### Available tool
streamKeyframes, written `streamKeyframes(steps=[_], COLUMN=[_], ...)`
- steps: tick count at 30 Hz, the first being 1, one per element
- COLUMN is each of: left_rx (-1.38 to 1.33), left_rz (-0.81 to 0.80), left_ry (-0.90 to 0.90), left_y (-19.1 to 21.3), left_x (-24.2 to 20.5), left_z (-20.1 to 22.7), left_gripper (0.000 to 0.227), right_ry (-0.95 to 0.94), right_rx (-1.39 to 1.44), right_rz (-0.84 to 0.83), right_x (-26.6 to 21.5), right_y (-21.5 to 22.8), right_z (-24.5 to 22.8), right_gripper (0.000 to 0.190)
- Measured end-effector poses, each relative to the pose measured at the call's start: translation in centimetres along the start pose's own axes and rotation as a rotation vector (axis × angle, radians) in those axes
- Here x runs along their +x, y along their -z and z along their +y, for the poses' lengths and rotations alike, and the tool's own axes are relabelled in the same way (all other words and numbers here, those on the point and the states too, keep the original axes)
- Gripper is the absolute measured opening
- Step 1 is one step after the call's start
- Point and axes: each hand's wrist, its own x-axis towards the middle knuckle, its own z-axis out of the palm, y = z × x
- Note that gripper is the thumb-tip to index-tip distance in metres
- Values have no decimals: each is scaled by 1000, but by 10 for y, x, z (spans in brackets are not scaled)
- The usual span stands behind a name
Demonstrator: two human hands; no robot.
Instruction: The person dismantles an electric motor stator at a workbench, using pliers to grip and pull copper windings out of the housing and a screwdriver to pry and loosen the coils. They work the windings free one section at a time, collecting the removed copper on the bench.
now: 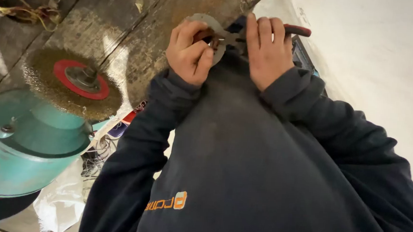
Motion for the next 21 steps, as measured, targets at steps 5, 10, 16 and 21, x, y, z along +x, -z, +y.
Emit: streamKeyframes(steps=[5, 10, 16, 21], left_rx=[-22, 9, -50, 91], left_rz=[-44, -17, -72, -63], left_ry=[-37, -130, -89, -77], left_y=[9, 3, 2, 8], left_x=[8, 9, 14, 16], left_z=[4, 8, 11, 19], left_gripper=[20, 20, 17, 16], right_ry=[-40, -20, -69, -129], right_rx=[283, 374, 393, 430], right_rz=[-20, 47, 220, 142], right_x=[0, -6, -8, -14], right_y=[-23, -57, -87, -55], right_z=[5, 14, 13, 4], right_gripper=[56, 57, 52, 56])
